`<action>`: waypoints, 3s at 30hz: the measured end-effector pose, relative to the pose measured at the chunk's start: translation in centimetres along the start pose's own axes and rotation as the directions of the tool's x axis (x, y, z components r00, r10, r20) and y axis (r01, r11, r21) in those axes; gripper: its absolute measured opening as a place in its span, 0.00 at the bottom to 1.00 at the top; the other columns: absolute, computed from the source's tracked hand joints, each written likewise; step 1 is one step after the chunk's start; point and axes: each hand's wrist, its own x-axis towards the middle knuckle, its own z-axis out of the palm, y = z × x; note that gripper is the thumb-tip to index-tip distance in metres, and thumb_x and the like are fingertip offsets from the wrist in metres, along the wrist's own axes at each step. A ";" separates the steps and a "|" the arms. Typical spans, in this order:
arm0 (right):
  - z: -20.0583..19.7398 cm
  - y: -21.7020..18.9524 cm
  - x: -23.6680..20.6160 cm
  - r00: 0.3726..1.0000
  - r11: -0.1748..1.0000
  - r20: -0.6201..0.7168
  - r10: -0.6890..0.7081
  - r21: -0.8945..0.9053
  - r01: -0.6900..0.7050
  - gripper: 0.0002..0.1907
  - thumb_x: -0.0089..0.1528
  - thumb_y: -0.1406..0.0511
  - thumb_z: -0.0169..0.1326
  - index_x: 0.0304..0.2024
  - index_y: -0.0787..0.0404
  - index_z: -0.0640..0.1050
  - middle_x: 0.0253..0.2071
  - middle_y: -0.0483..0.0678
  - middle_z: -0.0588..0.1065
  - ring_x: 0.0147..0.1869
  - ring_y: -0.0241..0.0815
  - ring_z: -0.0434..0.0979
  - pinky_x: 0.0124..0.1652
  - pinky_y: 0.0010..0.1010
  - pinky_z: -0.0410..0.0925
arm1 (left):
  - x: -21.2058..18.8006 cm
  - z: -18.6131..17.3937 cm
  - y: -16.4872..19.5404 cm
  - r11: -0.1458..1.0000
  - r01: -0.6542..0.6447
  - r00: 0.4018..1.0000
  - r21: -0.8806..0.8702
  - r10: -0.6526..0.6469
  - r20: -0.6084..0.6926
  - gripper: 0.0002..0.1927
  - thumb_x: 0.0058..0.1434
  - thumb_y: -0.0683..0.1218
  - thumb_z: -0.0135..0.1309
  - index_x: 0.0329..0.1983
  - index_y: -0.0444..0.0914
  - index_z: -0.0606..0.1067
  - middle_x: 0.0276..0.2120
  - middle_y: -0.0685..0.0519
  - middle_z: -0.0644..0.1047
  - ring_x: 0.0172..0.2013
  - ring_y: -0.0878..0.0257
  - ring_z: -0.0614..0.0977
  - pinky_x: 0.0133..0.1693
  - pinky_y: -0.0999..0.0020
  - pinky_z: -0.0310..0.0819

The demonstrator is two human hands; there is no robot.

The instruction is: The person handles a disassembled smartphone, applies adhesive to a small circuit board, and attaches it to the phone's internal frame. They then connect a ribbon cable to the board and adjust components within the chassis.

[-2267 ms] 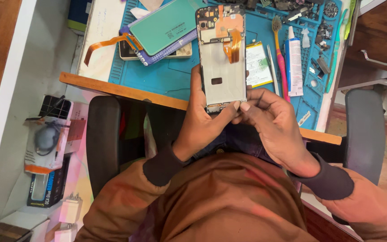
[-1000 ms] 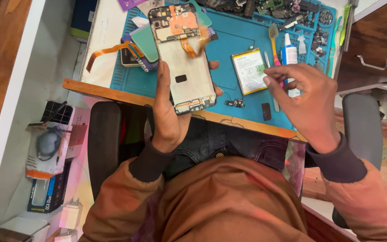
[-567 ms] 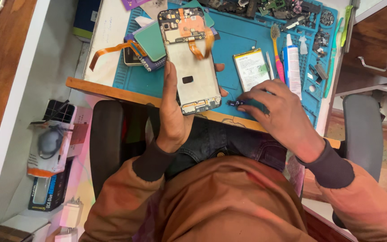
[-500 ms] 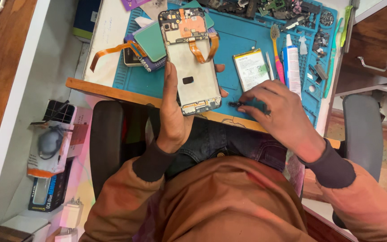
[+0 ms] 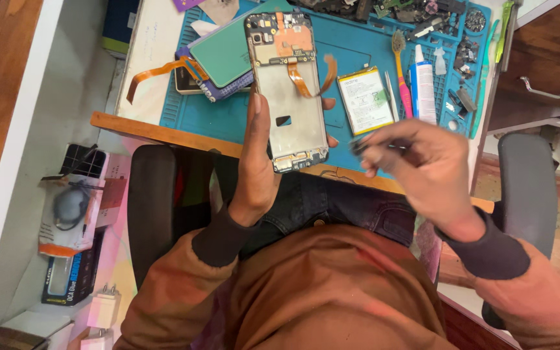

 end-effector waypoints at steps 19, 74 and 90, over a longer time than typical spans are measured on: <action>2.0 -2.5 0.4 0.971 0.813 0.161 -0.176 -0.532 0.236 0.08 0.63 0.70 0.63 0.46 0.59 0.84 0.39 0.48 0.83 0.40 0.35 0.83 0.39 0.25 0.72 | -0.8 1.2 0.3 0.993 0.060 0.994 0.098 -0.068 0.082 0.32 0.81 0.62 0.24 0.77 0.36 0.53 0.61 0.39 0.72 0.61 0.55 0.78 0.63 0.58 0.77; -0.9 0.8 0.3 0.846 0.779 0.300 0.441 0.341 -0.527 0.12 0.68 0.65 0.55 0.49 0.68 0.76 0.40 0.49 0.78 0.41 0.35 0.79 0.40 0.24 0.73 | -0.6 0.6 -0.1 0.894 -0.021 0.990 0.447 -0.044 0.134 0.07 0.63 0.39 0.65 0.44 0.33 0.82 0.39 0.53 0.84 0.42 0.69 0.85 0.47 0.73 0.83; 0.5 -0.9 -0.2 0.986 0.989 0.091 0.142 0.036 -0.145 0.11 0.67 0.72 0.56 0.50 0.74 0.79 0.42 0.56 0.81 0.42 0.41 0.84 0.39 0.29 0.79 | -0.7 0.8 0.8 0.759 -0.187 0.980 0.624 0.096 0.176 0.13 0.62 0.40 0.68 0.49 0.33 0.82 0.39 0.53 0.80 0.45 0.68 0.80 0.50 0.72 0.75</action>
